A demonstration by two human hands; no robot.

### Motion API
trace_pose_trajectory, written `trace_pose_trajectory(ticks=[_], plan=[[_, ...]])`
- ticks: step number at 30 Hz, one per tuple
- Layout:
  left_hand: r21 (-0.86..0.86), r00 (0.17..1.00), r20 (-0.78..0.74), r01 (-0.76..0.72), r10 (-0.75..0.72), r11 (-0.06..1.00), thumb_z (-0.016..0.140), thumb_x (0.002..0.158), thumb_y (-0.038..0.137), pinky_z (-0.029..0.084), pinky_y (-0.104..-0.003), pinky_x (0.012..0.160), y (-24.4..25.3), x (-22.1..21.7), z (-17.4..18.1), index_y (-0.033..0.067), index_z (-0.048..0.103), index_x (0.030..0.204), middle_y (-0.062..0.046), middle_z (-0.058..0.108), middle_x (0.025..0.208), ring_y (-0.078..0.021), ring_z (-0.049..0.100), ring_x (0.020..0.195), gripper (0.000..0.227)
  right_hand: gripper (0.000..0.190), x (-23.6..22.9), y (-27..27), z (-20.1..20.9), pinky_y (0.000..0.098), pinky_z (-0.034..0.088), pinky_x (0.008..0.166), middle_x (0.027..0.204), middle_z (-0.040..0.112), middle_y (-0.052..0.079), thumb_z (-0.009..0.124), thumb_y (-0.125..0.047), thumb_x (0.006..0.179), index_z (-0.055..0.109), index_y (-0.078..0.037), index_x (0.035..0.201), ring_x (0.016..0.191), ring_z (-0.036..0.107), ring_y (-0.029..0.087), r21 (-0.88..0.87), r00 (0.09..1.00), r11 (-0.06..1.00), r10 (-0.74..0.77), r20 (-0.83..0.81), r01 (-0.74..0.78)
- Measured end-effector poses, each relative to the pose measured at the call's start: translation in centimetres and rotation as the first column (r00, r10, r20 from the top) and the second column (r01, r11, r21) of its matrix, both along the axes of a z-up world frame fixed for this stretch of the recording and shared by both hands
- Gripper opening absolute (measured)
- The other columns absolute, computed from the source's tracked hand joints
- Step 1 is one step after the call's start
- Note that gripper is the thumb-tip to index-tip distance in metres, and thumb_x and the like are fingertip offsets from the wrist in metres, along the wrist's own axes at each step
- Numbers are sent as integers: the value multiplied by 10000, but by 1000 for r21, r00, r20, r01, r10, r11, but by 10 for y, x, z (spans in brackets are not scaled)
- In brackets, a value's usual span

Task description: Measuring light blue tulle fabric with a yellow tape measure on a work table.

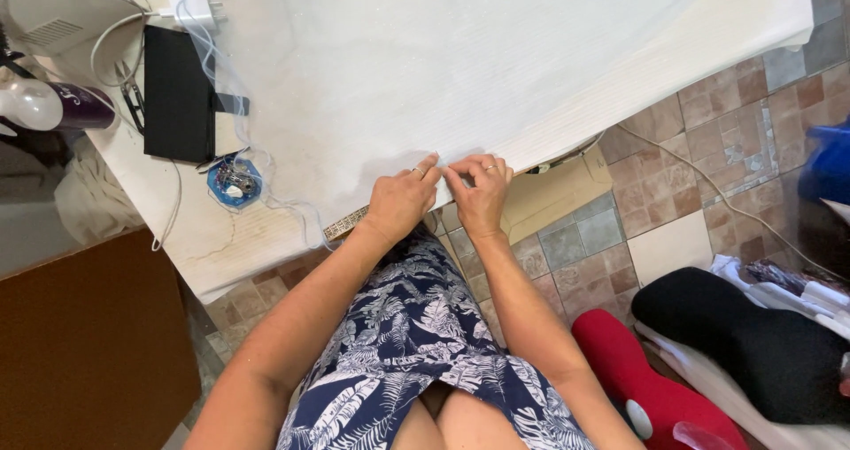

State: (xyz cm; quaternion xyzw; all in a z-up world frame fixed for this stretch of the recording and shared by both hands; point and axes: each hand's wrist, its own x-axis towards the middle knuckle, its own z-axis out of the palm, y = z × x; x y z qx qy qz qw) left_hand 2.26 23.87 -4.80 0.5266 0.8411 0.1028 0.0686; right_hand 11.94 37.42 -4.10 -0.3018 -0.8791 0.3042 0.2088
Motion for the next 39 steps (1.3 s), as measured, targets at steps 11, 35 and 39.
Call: trace_pose_trajectory(ticks=[11, 35, 39], plan=[[-90, 994, 92, -52, 60, 995, 569, 899, 215, 604, -405, 549, -26, 0, 37, 147, 594, 1211, -57, 619, 1359, -246, 725, 800, 321, 214, 8, 5, 13, 304, 412, 827, 830, 637, -72, 848, -420, 810, 716, -252, 829, 846, 610, 166, -29, 999, 1000, -3, 41, 4], [-567, 237, 487, -646, 841, 511, 803, 763, 392, 506, -348, 878, -219, -21, 86, 241, 623, 1264, 25, 723, 1215, -195, 674, 1100, 553, 294, 28, 139, 11, 251, 516, 732, 957, 669, 2, 776, -166, 832, 685, -112, 1106, 793, 587, 110, -672, 800, 563, -596, 73, 481], [-524, -9, 575, -771, 818, 360, 864, 651, 443, 460, -326, 942, -211, -25, 63, 97, 643, 1254, -71, 753, 1114, -205, 676, 1054, 729, 337, 45, 259, -17, 224, 557, 542, 887, 656, 37, 783, -108, 809, 620, -97, 1104, 643, 607, 123, -782, 631, 416, -775, -38, 465]])
